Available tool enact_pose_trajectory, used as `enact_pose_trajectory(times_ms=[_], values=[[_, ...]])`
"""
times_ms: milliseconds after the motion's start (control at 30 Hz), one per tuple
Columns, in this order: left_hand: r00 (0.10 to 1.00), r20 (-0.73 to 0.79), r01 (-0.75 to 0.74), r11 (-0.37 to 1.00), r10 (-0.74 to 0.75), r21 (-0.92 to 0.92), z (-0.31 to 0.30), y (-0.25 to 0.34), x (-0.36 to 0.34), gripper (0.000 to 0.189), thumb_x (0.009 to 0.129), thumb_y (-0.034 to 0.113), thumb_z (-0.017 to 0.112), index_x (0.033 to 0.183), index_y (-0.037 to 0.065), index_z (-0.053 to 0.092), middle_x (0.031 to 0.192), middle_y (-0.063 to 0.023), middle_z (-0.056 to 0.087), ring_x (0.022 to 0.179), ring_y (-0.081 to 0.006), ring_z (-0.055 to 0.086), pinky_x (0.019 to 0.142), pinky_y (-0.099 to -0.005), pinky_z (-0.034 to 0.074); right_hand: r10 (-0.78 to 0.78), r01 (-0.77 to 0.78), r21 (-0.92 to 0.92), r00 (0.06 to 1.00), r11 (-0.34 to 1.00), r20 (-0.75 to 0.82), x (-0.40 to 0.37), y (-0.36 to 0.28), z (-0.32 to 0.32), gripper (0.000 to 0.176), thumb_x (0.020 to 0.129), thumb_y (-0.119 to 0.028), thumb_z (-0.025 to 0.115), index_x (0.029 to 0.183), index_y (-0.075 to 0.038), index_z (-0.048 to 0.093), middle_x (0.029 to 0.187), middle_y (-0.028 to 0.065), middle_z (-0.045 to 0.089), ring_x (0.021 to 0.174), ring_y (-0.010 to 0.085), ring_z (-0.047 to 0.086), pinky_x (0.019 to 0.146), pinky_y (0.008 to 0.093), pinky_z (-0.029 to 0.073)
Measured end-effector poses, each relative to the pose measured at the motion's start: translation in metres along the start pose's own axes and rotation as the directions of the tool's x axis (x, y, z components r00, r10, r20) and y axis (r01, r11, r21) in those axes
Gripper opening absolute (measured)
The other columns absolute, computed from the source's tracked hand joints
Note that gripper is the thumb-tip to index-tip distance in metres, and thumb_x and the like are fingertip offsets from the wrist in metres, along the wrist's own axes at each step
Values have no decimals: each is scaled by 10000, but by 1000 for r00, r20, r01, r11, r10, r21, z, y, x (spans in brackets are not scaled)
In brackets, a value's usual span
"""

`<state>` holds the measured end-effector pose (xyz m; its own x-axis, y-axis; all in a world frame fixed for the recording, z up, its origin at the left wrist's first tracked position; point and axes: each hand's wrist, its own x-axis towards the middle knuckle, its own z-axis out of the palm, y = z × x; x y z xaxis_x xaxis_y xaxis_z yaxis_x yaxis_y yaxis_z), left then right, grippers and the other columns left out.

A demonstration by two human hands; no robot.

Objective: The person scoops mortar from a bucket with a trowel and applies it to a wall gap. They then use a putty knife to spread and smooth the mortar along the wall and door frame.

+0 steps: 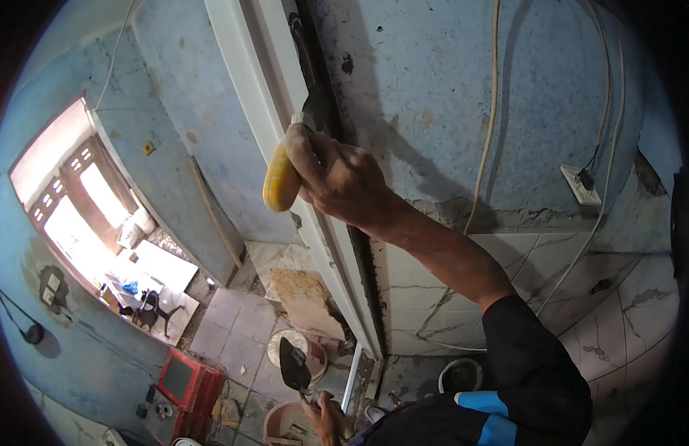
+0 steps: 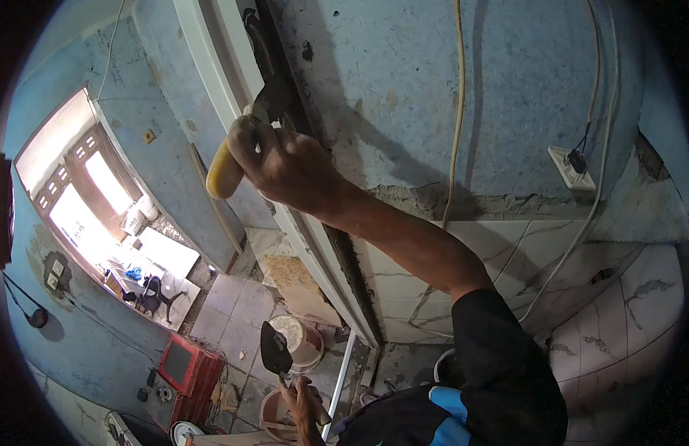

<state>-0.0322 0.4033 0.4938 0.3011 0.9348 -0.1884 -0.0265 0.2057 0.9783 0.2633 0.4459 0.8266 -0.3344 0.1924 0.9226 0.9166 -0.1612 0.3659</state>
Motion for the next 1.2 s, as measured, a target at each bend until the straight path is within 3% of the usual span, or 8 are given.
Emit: enact_pose_trajectory(times_ms=[233, 300, 367, 400, 433, 600, 1100, 1200], values=[[999, -6, 39, 999, -39, -7, -1, 3, -3, 671, 852, 170, 580, 1387, 65, 188, 747, -76, 544, 483, -141, 510, 394, -276, 426, 51, 11, 251, 970, 968, -237, -8, 9, -20, 443, 736, -107, 716, 1074, 47, 475, 903, 206, 630, 676, 252, 670, 557, 325, 584], [1000, -7, 23, 1000, -23, -8, -1, 2, -4, 612, 843, 153, 588, 1342, 48, 250, 751, -74, 550, 503, -130, 501, 421, -265, 413, -96, 96, -15, 949, 995, -301, -14, 25, -50, 304, 763, -87, 704, 992, 39, 550, 885, 175, 635, 659, 213, 662, 514, 297, 558], [1000, -11, 8, 1000, -8, -11, -3, -5, -1, 554, 833, 135, 596, 1297, 30, 312, 755, -72, 556, 522, -119, 492, 447, -254, 400, 548, -332, 594, 805, 733, -226, -21, 29, -64, 192, 826, -151, 666, 861, 25, 599, 742, 113, 632, 559, 145, 624, 459, 253, 510], [1000, 11, -21, 999, 20, 28, -3, -7, 2, 598, 842, 155, 591, 1333, 49, 266, 753, -72, 551, 511, -131, 505, 423, -267, 421, 683, -469, 678, 727, 566, -66, -25, 33, -74, 206, 851, -183, 640, 831, 18, 599, 656, 82, 603, 510, 120, 593, 435, 237, 479], [998, 34, -52, 996, 50, 67, -5, -7, 2, 642, 852, 175, 586, 1369, 68, 221, 752, -71, 547, 499, -143, 519, 399, -280, 443, 777, -584, 723, 620, 369, 104, -30, 36, -80, 237, 876, -214, 614, 801, 10, 598, 570, 50, 574, 462, 96, 562, 412, 221, 448], [998, 65, 26, 999, -28, 35, -2, 0, -4, 616, 863, 178, 580, 1362, 66, 235, 759, -71, 547, 504, -139, 517, 402, -277, 444, 830, -677, 733, 446, 68, 335, -68, 48, -60, 376, 899, -262, 567, 612, -18, 572, 488, 36, 545, 395, 119, 554, 363, 219, 411], [998, 8, 57, 996, -58, 64, -2, 14, -16, 658, 846, 150, 568, 1390, 59, 208, 737, -95, 566, 485, -158, 522, 415, -293, 449, 828, -732, 681, 394, 21, 398, -62, 26, -46, 311, 892, -255, 591, 743, 16, 552, 527, 58, 556, 418, 145, 588, 346, 226, 443], [1000, 8, 23, 999, -23, 49, -2, 14, -16, 662, 858, 162, 566, 1400, 68, 198, 747, -98, 567, 491, -157, 523, 417, -294, 449, 805, -704, 703, 474, 103, 356, -46, 31, -48, 294, 888, -238, 591, 882, 45, 512, 561, 82, 568, 420, 169, 598, 341, 234, 462]])
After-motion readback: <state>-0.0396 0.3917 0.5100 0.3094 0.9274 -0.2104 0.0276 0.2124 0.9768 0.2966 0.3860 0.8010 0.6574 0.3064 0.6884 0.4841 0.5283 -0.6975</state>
